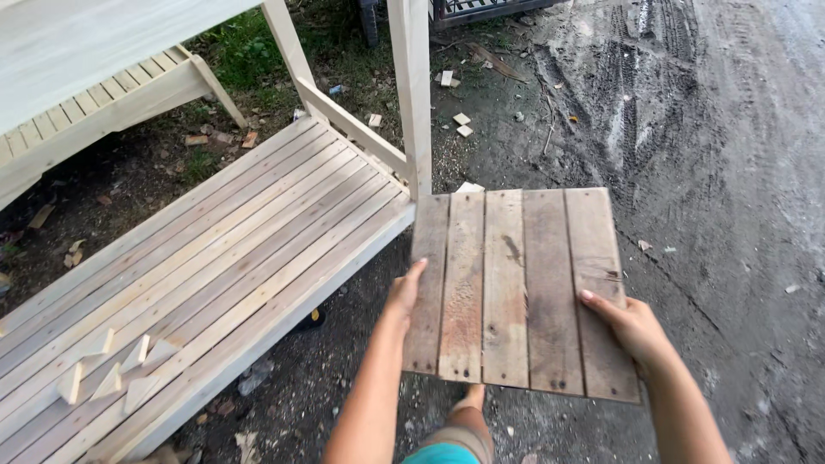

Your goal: The person hammers nails into a slatted wooden bench frame outdoors, pressing boards flat with one hand while driving nails with a claw hammer. They reposition along the frame, use a small wood block to press and align slats, and continue hammering nails across the surface.

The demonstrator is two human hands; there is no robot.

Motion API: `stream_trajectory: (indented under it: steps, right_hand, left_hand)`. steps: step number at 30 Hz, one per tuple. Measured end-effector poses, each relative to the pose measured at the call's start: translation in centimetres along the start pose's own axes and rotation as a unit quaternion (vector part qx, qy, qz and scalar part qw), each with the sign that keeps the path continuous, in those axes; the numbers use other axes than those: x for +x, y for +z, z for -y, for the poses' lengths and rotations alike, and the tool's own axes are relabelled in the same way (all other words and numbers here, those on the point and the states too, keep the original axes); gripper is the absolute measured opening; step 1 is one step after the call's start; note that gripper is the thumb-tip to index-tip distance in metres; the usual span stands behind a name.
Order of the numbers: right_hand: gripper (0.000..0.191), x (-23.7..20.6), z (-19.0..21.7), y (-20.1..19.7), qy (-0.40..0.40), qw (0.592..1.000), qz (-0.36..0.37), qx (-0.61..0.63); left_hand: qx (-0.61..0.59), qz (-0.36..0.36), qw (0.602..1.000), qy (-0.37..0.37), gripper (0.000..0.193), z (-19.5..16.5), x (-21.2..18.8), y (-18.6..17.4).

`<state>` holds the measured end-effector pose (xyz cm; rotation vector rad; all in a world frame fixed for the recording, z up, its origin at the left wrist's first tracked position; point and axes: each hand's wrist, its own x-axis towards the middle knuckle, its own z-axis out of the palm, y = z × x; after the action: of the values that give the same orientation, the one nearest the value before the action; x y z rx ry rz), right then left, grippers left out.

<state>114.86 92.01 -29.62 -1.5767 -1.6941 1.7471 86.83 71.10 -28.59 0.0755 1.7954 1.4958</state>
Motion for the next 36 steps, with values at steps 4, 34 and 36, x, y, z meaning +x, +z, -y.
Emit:
stream_trajectory:
  steps: [4,34,36]
  right_hand:
    - [0.064,10.6,4.9,-5.3,0.019,0.998,-0.064,-0.011]
    - [0.078,91.6,57.2,17.0,-0.129,0.963,0.175,-0.162]
    - [0.081,95.9,61.0,22.1,-0.148,0.958,0.183,-0.162]
  left_hand:
    - [0.001,0.074,0.997,-0.016,0.076,-5.8,9.2,8.7]
    - [0.011,-0.294,0.955,-0.043,0.105,-44.2,76.2,14.1]
    - [0.018,-0.334,0.942,-0.015,0.105,-47.6,80.9,11.8]
